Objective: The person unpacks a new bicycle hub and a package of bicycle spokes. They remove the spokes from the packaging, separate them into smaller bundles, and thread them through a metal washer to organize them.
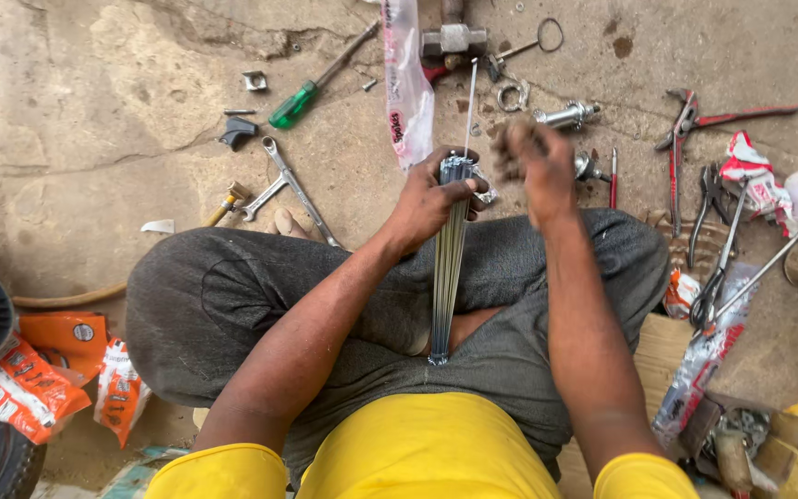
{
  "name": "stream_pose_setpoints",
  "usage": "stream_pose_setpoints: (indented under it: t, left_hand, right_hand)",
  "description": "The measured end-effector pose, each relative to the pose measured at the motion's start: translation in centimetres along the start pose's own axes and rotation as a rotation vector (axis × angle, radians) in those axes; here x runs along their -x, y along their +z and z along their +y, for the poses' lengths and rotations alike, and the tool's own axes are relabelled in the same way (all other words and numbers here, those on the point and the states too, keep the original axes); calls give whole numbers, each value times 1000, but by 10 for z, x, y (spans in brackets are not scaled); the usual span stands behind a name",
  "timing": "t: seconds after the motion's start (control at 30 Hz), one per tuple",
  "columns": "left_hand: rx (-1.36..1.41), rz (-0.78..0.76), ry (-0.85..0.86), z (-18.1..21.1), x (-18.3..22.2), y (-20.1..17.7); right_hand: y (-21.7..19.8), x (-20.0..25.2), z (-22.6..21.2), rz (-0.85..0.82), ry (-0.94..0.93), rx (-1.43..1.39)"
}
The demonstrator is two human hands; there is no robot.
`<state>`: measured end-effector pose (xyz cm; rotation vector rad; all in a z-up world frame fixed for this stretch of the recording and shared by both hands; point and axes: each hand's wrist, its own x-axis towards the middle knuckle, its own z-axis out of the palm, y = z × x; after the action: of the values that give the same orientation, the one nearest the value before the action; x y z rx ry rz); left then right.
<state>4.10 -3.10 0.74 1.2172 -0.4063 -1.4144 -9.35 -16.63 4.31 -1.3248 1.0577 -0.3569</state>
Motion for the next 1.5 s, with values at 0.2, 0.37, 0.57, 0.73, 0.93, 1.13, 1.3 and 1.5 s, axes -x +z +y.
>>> stream_pose_setpoints:
  t: [0.2, 0.37, 0.57, 0.73, 0.93, 1.13, 1.3, 1.5]
  left_hand:
    - [63, -118, 43, 13, 14, 12]
    - [121, -53, -4, 7, 15, 13]
    - [216, -44, -91, 12, 14, 7]
    - [126, -79, -90, 16, 14, 3]
    - [206, -135, -157, 19, 14, 6]
    - [253, -171, -143, 18, 11, 6]
    - [216, -167, -151, 12, 11, 5]
    - [174, -176, -118, 10, 9, 3]
  right_hand:
    - [18, -20, -3, -151, -112, -290]
    - [-3, -23, 13, -61, -195, -309]
    - [-49, -32, 19, 129, -303, -833]
    - [-59, -26, 26, 284, -459, -750]
    - [-42, -18, 1, 304, -877, -322]
    - [-22, 1, -23, 339, -991, -162]
    - [-46, 8, -33, 353, -1055, -211]
    - [-56, 9, -40, 336, -1103, -328]
